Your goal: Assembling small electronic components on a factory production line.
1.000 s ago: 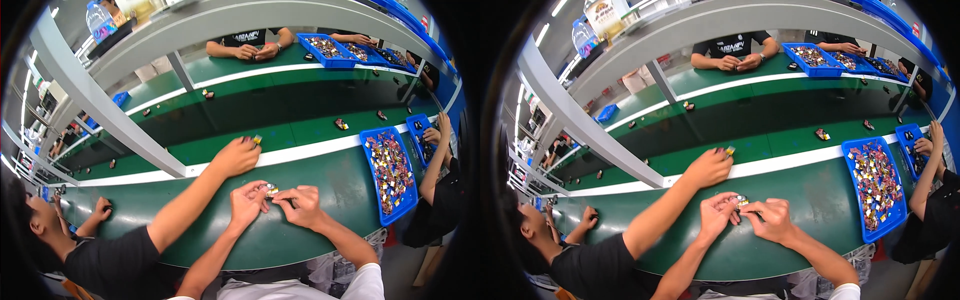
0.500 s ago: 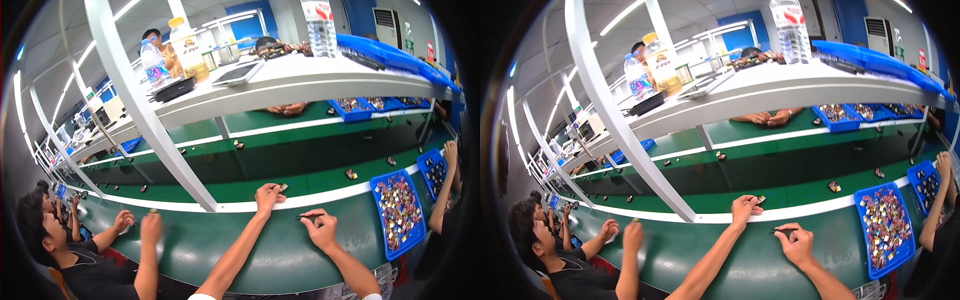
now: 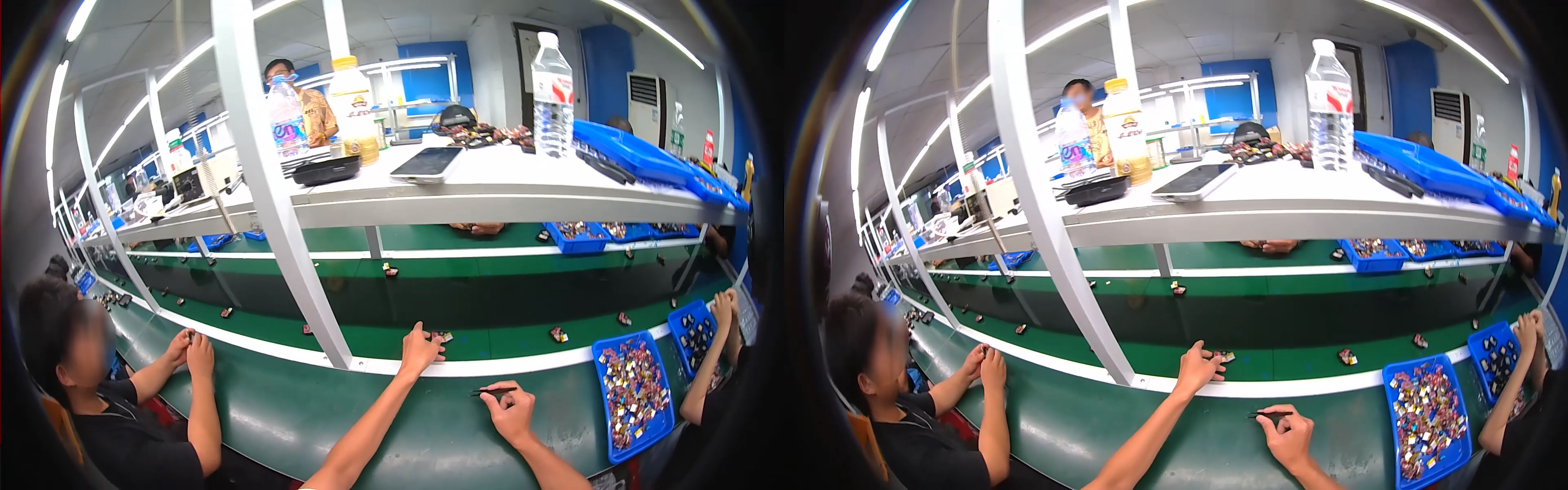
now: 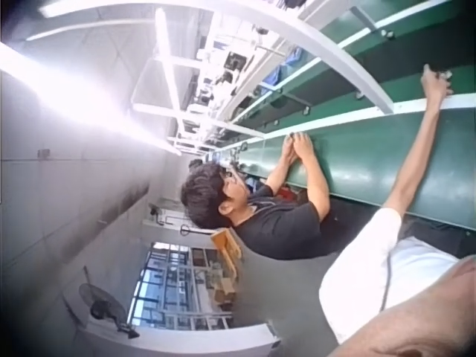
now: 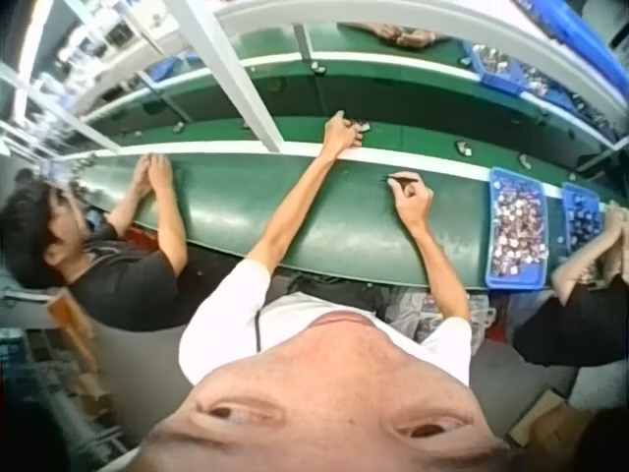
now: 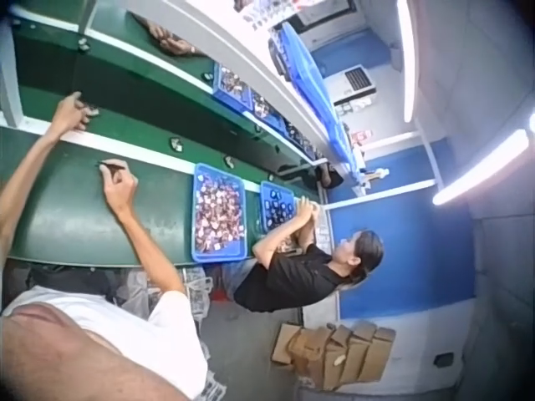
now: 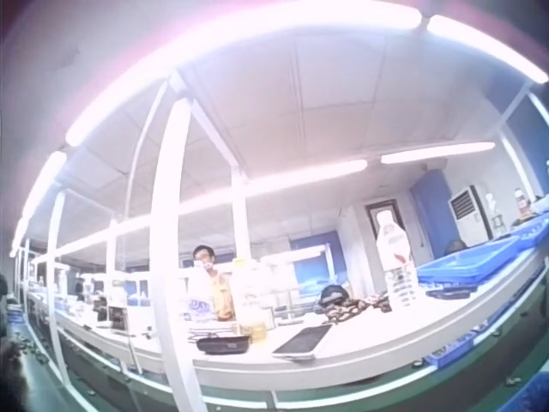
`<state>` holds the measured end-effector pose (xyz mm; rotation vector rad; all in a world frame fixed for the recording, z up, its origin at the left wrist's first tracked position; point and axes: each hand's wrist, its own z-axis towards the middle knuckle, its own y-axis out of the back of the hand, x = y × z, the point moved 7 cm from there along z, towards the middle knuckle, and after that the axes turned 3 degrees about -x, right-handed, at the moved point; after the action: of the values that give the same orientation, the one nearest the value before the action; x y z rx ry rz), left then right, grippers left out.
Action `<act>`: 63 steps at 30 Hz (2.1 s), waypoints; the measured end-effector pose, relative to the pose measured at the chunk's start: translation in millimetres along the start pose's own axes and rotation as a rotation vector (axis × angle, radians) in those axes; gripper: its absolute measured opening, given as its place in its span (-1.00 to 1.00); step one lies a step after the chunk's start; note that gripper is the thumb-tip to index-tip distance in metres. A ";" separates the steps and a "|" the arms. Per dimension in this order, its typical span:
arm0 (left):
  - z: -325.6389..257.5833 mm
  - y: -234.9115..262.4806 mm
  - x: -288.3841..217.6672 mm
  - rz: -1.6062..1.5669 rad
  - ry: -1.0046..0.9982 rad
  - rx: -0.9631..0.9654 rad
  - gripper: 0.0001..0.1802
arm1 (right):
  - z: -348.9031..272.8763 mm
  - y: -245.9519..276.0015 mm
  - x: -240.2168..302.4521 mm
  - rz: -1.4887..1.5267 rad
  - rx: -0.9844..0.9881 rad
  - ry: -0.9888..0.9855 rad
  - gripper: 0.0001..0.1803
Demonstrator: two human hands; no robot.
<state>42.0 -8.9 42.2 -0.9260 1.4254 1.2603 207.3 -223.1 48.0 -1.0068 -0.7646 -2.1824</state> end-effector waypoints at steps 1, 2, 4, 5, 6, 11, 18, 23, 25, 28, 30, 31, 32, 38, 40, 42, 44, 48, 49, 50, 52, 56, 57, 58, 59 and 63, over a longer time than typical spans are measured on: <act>2.5 4.5 -0.2 -0.019 -0.006 -0.011 -0.21 | 0.3 0.5 0.4 0.012 -0.023 0.007 -0.84; 5.2 9.0 0.1 0.017 -0.032 -0.019 -0.22 | 0.3 0.7 -2.6 0.010 -0.036 0.023 -0.84; 0.5 21.9 -11.2 0.037 -0.142 -0.139 -0.43 | 0.7 -0.6 -5.6 0.007 -0.043 0.013 -0.84; 0.6 27.8 -13.4 0.014 -0.143 -0.157 -0.43 | 1.1 -1.8 -5.6 0.004 -0.038 -0.012 -0.83; -0.9 31.1 -24.0 -0.030 -0.165 -0.098 -0.53 | 0.7 -2.5 -8.5 0.020 -0.043 -0.033 -0.82; -28.7 41.5 -99.5 -0.077 -0.351 0.138 -0.73 | 2.9 -3.0 -28.6 0.125 -0.048 -0.102 -0.76; -123.9 111.6 -195.2 -0.179 -0.861 0.228 -0.73 | 18.2 -28.8 -36.0 0.134 0.011 -0.142 -0.75; -200.0 166.8 -227.7 -0.327 -1.178 0.173 -0.89 | 34.3 -25.0 -68.4 0.168 -0.031 -0.131 -0.75; -231.3 196.8 -242.0 -0.461 -1.294 -0.003 -0.93 | 33.4 -14.0 -68.0 0.096 -0.078 -0.163 -0.79; -259.7 202.0 -231.9 -0.384 -1.589 -0.243 -0.67 | 24.7 -12.4 -65.7 0.106 -0.158 -0.284 -0.80; -259.2 197.6 -228.0 -0.396 -1.592 -0.275 -0.70 | 26.1 -19.7 -63.9 0.215 -0.194 -0.342 -0.77; -258.3 193.2 -227.6 -0.406 -1.597 -0.287 -0.71 | 25.4 -20.2 -60.3 0.252 -0.195 -0.319 -0.78; -257.6 189.0 -227.1 -0.416 -1.602 -0.302 -0.73 | 24.4 -16.8 -59.3 0.243 -0.202 -0.324 -0.78; -263.0 174.9 -227.5 -0.415 -1.628 -0.448 -0.81 | 21.8 -21.9 -52.5 0.220 -0.118 -0.359 -0.77; -267.2 173.8 -227.7 -0.396 -1.637 -0.515 -0.83 | 20.9 -24.0 -50.6 0.226 -0.126 -0.360 -0.79; -271.0 173.1 -227.6 -0.380 -1.648 -0.578 -0.86 | 21.6 -24.0 -50.5 0.213 -0.119 -0.349 -0.79; -274.1 172.4 -227.6 -0.370 -1.661 -0.633 -0.87 | 22.3 -19.3 -56.6 0.198 -0.122 -0.337 -0.79; -275.9 185.2 -228.3 -0.318 -1.723 -0.632 -0.89 | 22.8 -17.5 -64.9 0.225 -0.154 -0.321 -0.75; -277.4 187.5 -229.9 -0.269 -1.758 -0.589 -0.89 | 22.2 -21.1 -60.9 0.217 -0.129 -0.332 -0.75; -278.2 188.4 -230.6 -0.262 -1.757 -0.586 -0.89 | 21.4 -23.3 -56.3 0.221 -0.127 -0.337 -0.75; -277.7 190.7 -231.2 -0.287 -1.745 -0.585 -0.90 | 20.3 -26.1 -49.9 0.235 -0.098 -0.350 -0.78; -277.9 194.7 -234.0 -0.337 -1.718 -0.589 -0.89 | 22.1 -19.5 -53.0 0.210 -0.107 -0.353 -0.77; -278.7 196.0 -234.8 -0.347 -1.710 -0.593 -0.89 | 22.2 -18.9 -53.4 0.214 -0.110 -0.352 -0.77; -279.6 197.2 -235.6 -0.358 -1.701 -0.597 -0.88 | 22.0 -18.5 -53.4 0.218 -0.114 -0.351 -0.76; -280.4 198.3 -236.4 -0.369 -1.693 -0.601 -0.87 | 21.7 -18.1 -52.6 0.217 -0.115 -0.353 -0.76; -285.7 204.1 -239.7 -0.403 -1.665 -0.625 -0.84 | 20.5 -21.8 -52.2 0.227 -0.091 -0.358 -0.76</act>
<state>-150.1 -269.8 317.3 -0.2088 -0.4478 1.4780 228.2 -179.7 11.9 -1.4814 -0.6726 -1.8804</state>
